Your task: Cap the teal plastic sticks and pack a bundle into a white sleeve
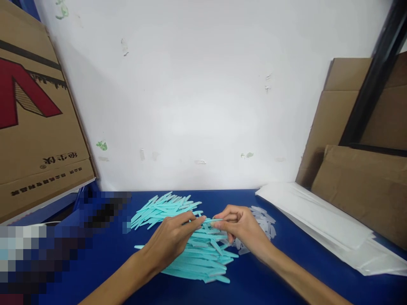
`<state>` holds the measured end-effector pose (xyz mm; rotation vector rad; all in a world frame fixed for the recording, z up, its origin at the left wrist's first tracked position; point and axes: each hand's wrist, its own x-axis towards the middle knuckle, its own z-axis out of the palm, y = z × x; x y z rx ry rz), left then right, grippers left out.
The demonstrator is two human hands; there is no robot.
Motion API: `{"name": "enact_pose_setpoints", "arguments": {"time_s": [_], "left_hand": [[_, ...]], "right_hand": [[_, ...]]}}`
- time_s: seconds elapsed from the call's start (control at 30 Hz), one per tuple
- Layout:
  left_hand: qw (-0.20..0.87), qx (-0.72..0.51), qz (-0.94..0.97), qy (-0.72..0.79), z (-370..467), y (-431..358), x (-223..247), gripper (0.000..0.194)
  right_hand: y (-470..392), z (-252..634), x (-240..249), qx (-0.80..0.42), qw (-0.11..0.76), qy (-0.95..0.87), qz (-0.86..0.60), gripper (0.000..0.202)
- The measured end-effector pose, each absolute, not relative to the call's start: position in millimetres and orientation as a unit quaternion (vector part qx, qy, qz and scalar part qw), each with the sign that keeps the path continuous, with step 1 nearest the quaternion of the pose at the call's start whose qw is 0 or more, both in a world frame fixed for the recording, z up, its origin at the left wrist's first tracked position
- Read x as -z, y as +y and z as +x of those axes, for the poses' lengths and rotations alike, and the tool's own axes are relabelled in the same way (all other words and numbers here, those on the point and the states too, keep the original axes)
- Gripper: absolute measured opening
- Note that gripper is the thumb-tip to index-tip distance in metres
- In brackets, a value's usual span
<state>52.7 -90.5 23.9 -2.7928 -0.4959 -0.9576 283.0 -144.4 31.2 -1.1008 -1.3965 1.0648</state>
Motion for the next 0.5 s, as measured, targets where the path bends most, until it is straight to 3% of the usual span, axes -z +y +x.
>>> {"name": "enact_pose_setpoints", "arguments": {"time_s": [0.27,0.43,0.5], "left_hand": [[0.146,0.296,-0.923,-0.199,44,-77,-30,0.042],[0.119,0.302,-0.902,-0.285,27,-51,-31,0.041],[0.103,0.291,-0.898,-0.313,21,-44,-28,0.041]], "right_hand": [[-140,288,-32,-0.367,0.451,-0.681,-0.445,0.037],[-142,296,-27,-0.108,0.357,-0.778,-0.505,0.040],[-145,298,-27,-0.066,0.307,-0.814,-0.489,0.040]]}}
